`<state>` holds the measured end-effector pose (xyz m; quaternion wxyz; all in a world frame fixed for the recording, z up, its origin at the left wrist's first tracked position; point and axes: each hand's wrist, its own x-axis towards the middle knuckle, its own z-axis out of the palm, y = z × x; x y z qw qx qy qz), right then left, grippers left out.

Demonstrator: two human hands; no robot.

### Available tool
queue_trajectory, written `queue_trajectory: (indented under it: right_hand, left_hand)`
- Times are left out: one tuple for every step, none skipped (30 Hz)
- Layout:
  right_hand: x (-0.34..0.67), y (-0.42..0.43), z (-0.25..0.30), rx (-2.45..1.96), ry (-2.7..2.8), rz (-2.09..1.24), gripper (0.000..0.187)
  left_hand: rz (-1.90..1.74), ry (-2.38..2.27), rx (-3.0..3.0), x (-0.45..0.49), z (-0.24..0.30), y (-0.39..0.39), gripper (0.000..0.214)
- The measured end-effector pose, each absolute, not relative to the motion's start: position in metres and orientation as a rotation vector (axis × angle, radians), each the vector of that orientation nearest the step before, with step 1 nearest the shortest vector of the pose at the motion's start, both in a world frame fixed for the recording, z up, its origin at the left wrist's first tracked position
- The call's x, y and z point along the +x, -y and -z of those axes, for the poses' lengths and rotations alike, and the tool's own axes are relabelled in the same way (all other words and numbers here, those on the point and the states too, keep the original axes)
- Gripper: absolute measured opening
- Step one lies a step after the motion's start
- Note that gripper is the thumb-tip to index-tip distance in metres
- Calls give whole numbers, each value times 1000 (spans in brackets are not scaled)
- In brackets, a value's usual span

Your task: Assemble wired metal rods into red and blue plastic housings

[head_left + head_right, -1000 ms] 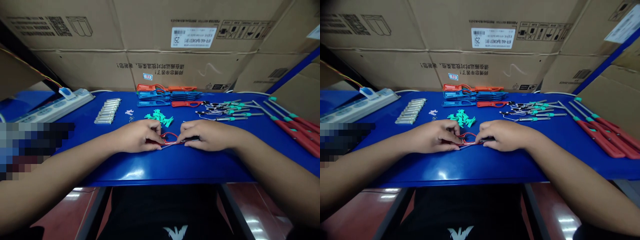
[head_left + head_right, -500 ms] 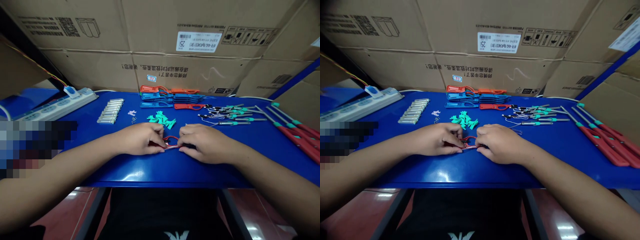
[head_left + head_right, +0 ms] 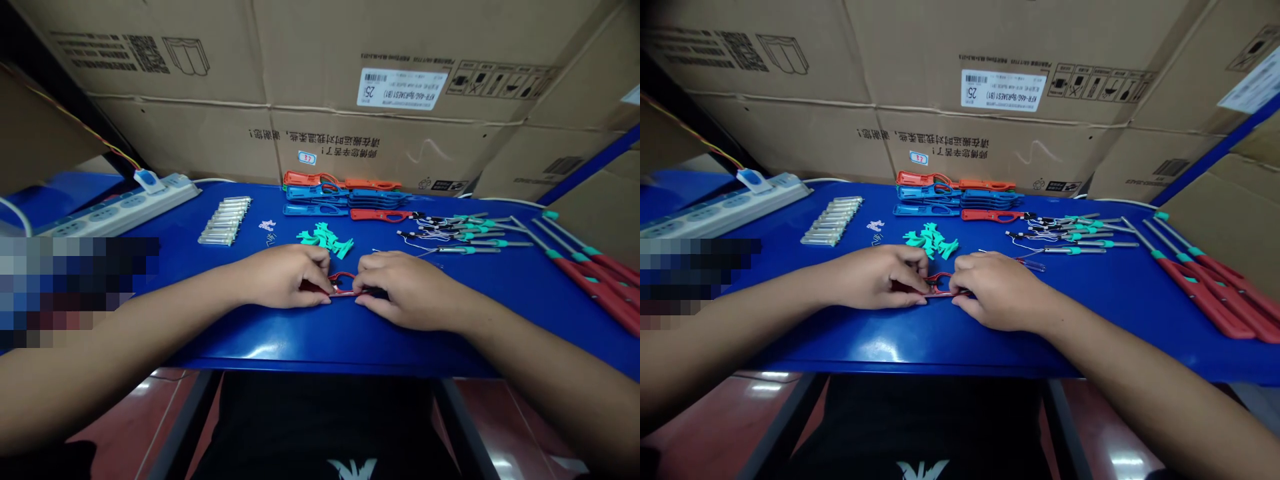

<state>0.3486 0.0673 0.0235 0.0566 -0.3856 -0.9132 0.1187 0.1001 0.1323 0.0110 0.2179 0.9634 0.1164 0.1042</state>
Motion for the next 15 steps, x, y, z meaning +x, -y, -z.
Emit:
queue_trajectory:
  right_hand:
    - [351, -68, -25, -1150, 2768, -392, 12]
    - [353, -69, -26, -1129, 2758, -429, 13]
    - [355, -70, -27, -1111, 2739, -463, 15]
    - [357, -71, -28, -1098, 2710, -493, 16]
    - [359, -72, -29, -1087, 2676, -516, 16]
    - [360, -73, -29, -1080, 2646, -531, 16]
    - [360, -74, -28, -1074, 2620, -539, 16]
    - [361, -75, -28, -1072, 2602, -538, 15]
    - [361, -76, -26, -1079, 2583, -525, 14]
    - [361, -78, -24, -1098, 2558, -496, 14]
    - [362, -80, -22, -1131, 2524, -450, 14]
    - [362, -82, -20, -1173, 2484, -389, 15]
    - [362, -86, -18, -1208, 2448, -320, 18]
    - [363, -89, -16, -1232, 2428, -253, 22]
    - [362, -93, -14, -1243, 2428, -189, 27]
  left_hand:
    - [-287, -318, 2658, 100, -11, -133, 20]
    - [-283, -312, 2649, 99, -11, -134, 21]
    - [-281, -307, 2642, 99, -10, -135, 22]
    - [-279, -301, 2638, 98, -10, -136, 22]
    - [-282, -297, 2637, 98, -10, -137, 23]
    - [-288, -292, 2638, 98, -10, -137, 23]
    - [-295, -289, 2643, 98, -10, -138, 23]
    - [-302, -288, 2650, 98, -10, -137, 23]
    - [-310, -287, 2656, 98, -11, -137, 23]
    - [-319, -284, 2656, 98, -12, -137, 23]
    - [-324, -277, 2645, 99, -13, -136, 23]
    - [-330, -266, 2623, 99, -14, -136, 23]
    - [-340, -260, 2592, 99, -16, -135, 22]
    - [-357, -265, 2560, 98, -18, -136, 20]
    - [-388, -293, 2537, 98, -20, -136, 18]
